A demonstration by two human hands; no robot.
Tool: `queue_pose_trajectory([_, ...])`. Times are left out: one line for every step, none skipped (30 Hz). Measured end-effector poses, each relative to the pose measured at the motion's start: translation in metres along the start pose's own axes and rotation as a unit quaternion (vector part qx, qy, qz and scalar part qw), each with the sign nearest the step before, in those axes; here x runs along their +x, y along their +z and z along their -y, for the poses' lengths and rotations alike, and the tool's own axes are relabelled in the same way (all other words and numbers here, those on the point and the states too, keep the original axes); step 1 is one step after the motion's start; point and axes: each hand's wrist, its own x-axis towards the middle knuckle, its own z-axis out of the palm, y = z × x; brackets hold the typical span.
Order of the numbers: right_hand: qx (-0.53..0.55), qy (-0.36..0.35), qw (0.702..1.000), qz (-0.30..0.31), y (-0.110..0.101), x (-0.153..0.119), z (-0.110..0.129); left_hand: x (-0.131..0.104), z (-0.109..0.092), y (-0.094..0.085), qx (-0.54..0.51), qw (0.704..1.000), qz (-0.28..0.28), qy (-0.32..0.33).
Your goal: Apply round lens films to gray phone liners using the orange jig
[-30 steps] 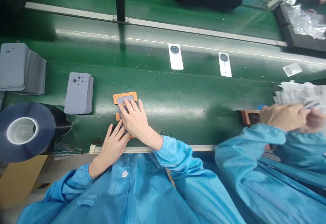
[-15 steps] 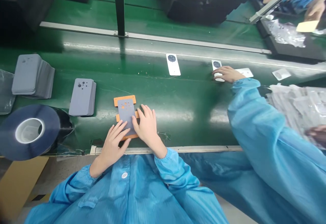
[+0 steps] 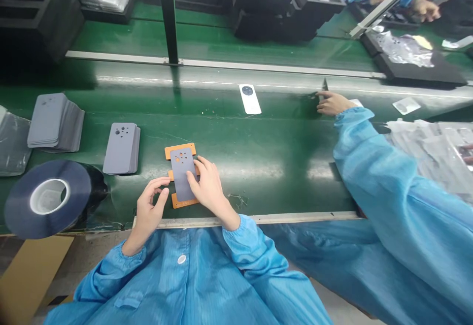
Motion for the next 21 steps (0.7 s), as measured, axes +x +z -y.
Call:
queue_pose_trajectory([0.028, 0.001, 1.0, -0.005, -0.003, 0.0, 0.004, 0.0, -0.001, -0.001, -0.016, 1.0, -0.001, -0.018])
queue_pose_trajectory([0.058, -0.002, 0.998, -0.006, -0.007, -0.001, 0.009, 0.001, -0.001, -0.001, -0.037, 0.999, 0.0, -0.037])
queue_pose_trajectory([0.089, -0.011, 0.996, 0.006, -0.011, -0.002, 0.014, 0.001, -0.001, -0.002, -0.063, 0.996, 0.002, -0.055])
queue_pose_trajectory([0.12, -0.027, 0.992, 0.031, -0.014, -0.003, 0.02, 0.002, -0.001, -0.003, -0.09, 0.993, 0.004, -0.073])
queue_pose_trajectory([0.148, -0.045, 0.986, 0.066, -0.017, -0.004, 0.025, 0.003, 0.0, -0.003, -0.119, 0.989, 0.004, -0.09])
queue_pose_trajectory([0.171, -0.062, 0.978, 0.103, -0.018, -0.006, 0.03, 0.004, 0.002, -0.004, -0.143, 0.984, 0.004, -0.109])
queue_pose_trajectory([0.186, -0.073, 0.971, 0.132, -0.018, -0.007, 0.033, 0.006, 0.003, -0.004, -0.164, 0.978, 0.0, -0.129])
queue_pose_trajectory([0.194, -0.076, 0.967, 0.147, -0.017, -0.008, 0.035, 0.007, 0.005, -0.005, -0.181, 0.972, -0.005, -0.15])
queue_pose_trajectory([0.193, -0.07, 0.968, 0.147, -0.015, -0.009, 0.035, 0.008, 0.007, -0.005, -0.196, 0.966, -0.011, -0.169])
queue_pose_trajectory([0.186, -0.06, 0.971, 0.138, -0.013, -0.01, 0.034, 0.01, 0.009, -0.006, -0.21, 0.96, -0.017, -0.185])
queue_pose_trajectory([0.175, -0.049, 0.975, 0.127, -0.01, -0.01, 0.032, 0.011, 0.01, -0.007, -0.224, 0.954, -0.023, -0.197])
queue_pose_trajectory([0.163, -0.041, 0.979, 0.117, -0.008, -0.009, 0.03, 0.012, 0.011, -0.007, -0.237, 0.949, -0.026, -0.206])
queue_pose_trajectory([0.152, -0.032, 0.982, 0.112, -0.006, -0.009, 0.027, 0.013, 0.012, -0.008, -0.248, 0.945, -0.028, -0.212])
queue_pose_trajectory([0.144, -0.022, 0.983, 0.112, -0.004, -0.009, 0.025, 0.014, 0.012, -0.009, -0.256, 0.942, -0.028, -0.217])
queue_pose_trajectory([0.142, -0.009, 0.983, 0.117, -0.003, -0.009, 0.024, 0.014, 0.012, -0.01, -0.262, 0.94, -0.029, -0.219])
queue_pose_trajectory([0.151, 0.008, 0.98, 0.13, -0.002, -0.008, 0.023, 0.015, 0.012, -0.011, -0.265, 0.938, -0.029, -0.22])
queue_pose_trajectory([0.17, 0.029, 0.973, 0.152, -0.002, -0.008, 0.023, 0.016, 0.012, -0.012, -0.267, 0.938, -0.031, -0.22])
queue_pose_trajectory([0.198, 0.05, 0.962, 0.18, -0.001, -0.007, 0.024, 0.017, 0.011, -0.012, -0.269, 0.938, -0.034, -0.217])
queue_pose_trajectory([0.228, 0.07, 0.949, 0.208, -0.001, -0.004, 0.025, 0.018, 0.011, -0.013, -0.27, 0.938, -0.039, -0.214])
queue_pose_trajectory([0.256, 0.086, 0.935, 0.23, 0.0, 0.0, 0.026, 0.019, 0.011, -0.014, -0.269, 0.939, -0.044, -0.21])
queue_pose_trajectory([0.28, 0.098, 0.924, 0.241, 0.0, 0.007, 0.026, 0.021, 0.011, -0.016, -0.265, 0.941, -0.05, -0.206])
